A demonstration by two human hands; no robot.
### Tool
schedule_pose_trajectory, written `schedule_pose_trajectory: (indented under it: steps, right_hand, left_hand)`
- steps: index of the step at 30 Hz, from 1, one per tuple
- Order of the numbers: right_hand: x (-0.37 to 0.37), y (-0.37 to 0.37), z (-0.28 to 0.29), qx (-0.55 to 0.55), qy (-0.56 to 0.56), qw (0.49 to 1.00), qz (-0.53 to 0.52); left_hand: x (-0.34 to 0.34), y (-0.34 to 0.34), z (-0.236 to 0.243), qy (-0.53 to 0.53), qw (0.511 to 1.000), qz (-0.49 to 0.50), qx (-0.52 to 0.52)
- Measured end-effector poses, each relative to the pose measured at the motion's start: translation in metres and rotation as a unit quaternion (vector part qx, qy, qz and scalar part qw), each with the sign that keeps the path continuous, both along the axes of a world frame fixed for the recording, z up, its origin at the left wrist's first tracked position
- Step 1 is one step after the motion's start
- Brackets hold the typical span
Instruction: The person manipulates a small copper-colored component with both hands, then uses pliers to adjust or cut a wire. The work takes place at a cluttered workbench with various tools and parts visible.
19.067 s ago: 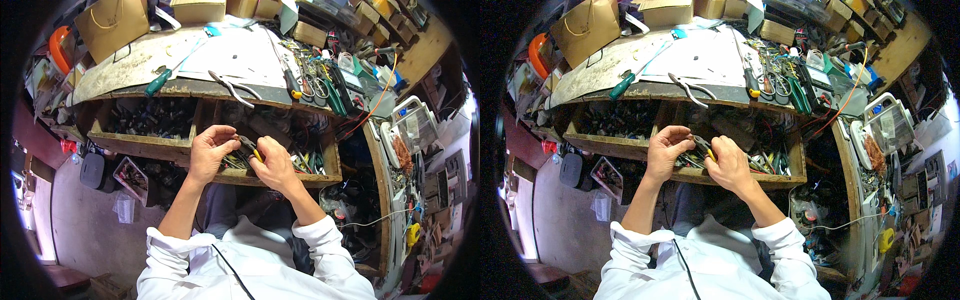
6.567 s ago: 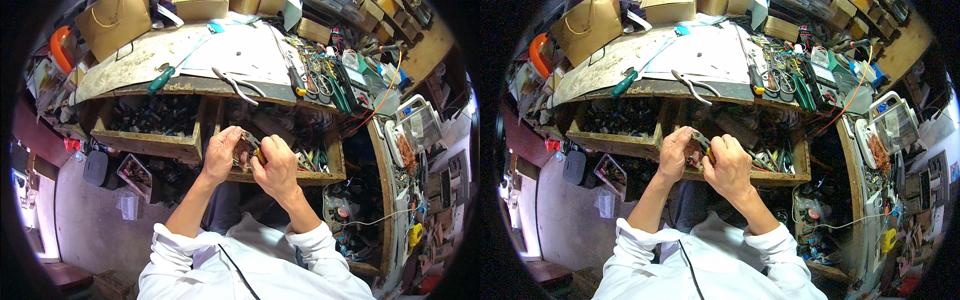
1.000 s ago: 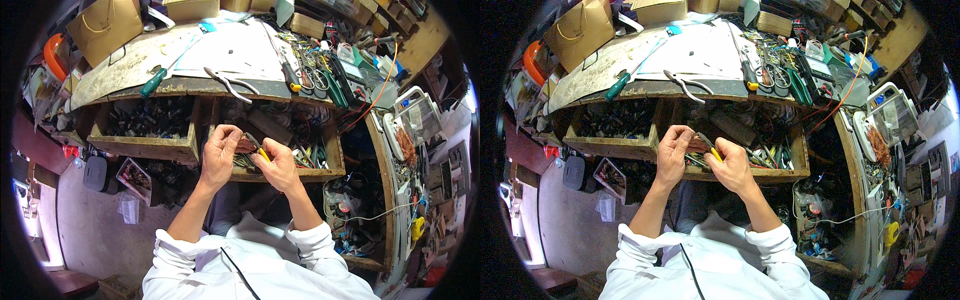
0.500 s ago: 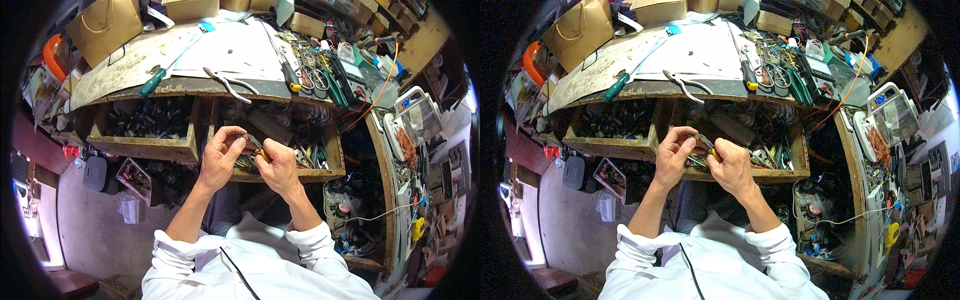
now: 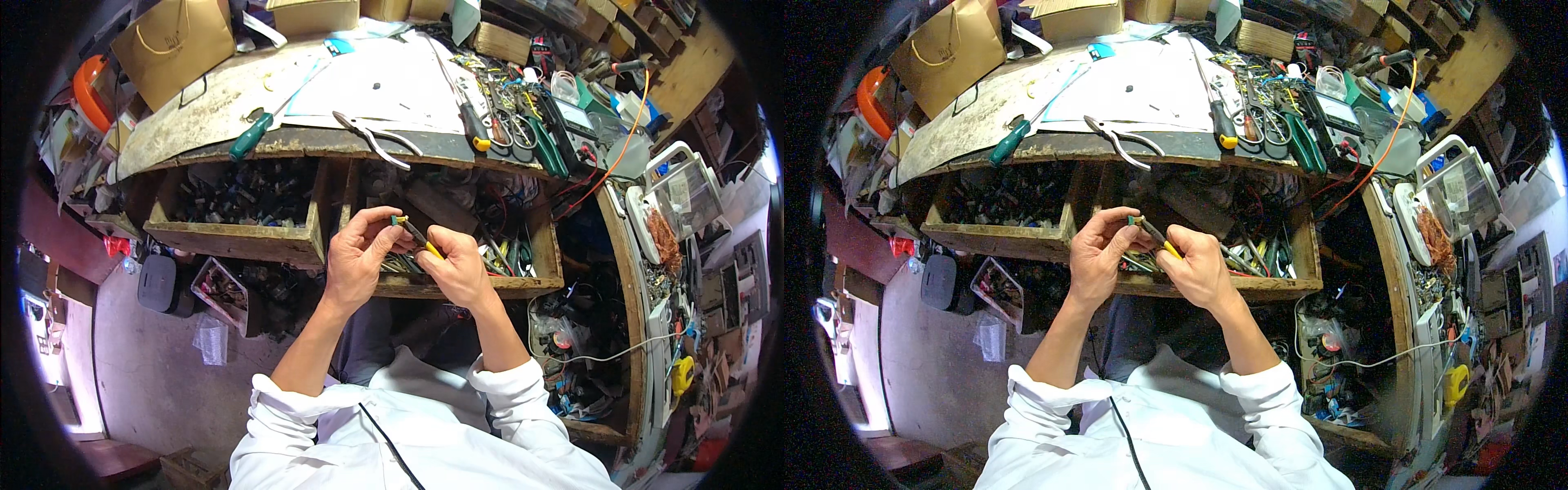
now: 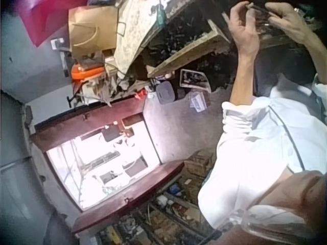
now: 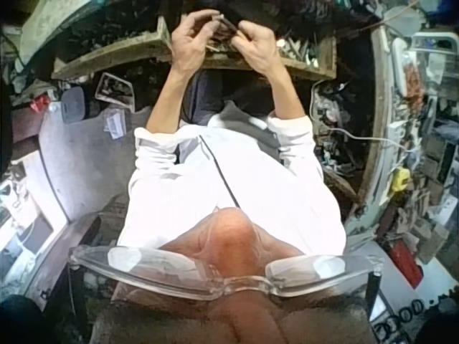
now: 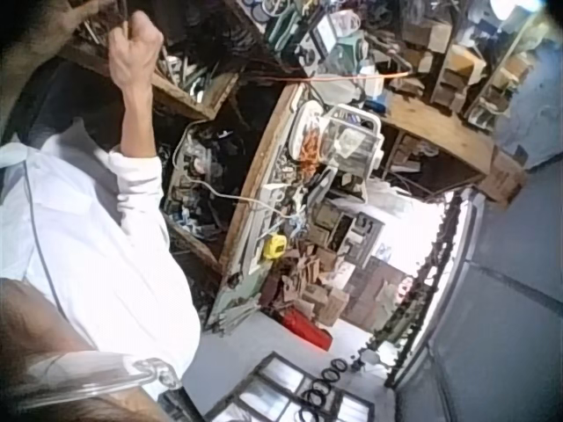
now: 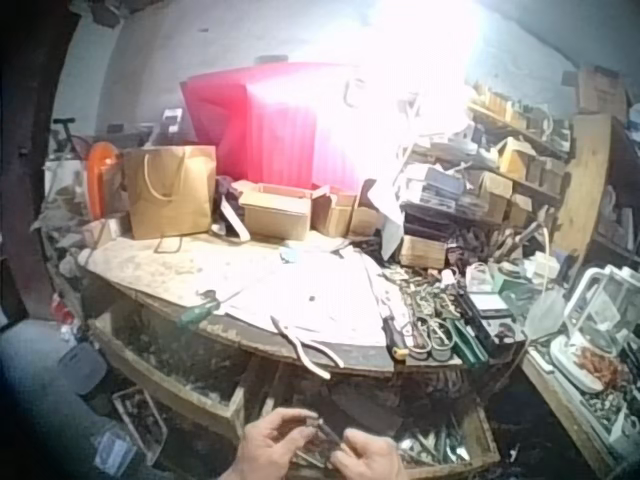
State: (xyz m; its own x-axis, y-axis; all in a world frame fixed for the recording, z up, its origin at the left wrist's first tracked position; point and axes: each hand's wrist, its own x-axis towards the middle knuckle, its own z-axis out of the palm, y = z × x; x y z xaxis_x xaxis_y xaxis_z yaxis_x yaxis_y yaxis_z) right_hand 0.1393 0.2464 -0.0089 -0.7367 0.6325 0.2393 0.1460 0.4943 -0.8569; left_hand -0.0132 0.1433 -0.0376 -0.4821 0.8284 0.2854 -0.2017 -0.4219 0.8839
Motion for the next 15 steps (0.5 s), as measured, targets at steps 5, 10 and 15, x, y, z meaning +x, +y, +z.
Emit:
schedule_pose_trajectory:
  steps: [5, 10, 15]
  right_hand:
    - [0.004, 0.005, 0.003, -0.066, -0.029, 0.996, 0.048]
    - [0.007, 0.012, 0.004, -0.19, -0.012, 0.976, 0.109]
    - [0.008, 0.019, -0.008, -0.243, -0.006, 0.962, 0.126]
  left_hand:
    - [0.003, -0.003, 0.002, 0.008, 0.999, 0.048, -0.009]
    - [0.005, -0.008, 0.001, 0.034, 0.997, 0.068, -0.012]
    - [0.007, -0.004, -0.004, 0.026, 0.995, 0.093, 0.022]
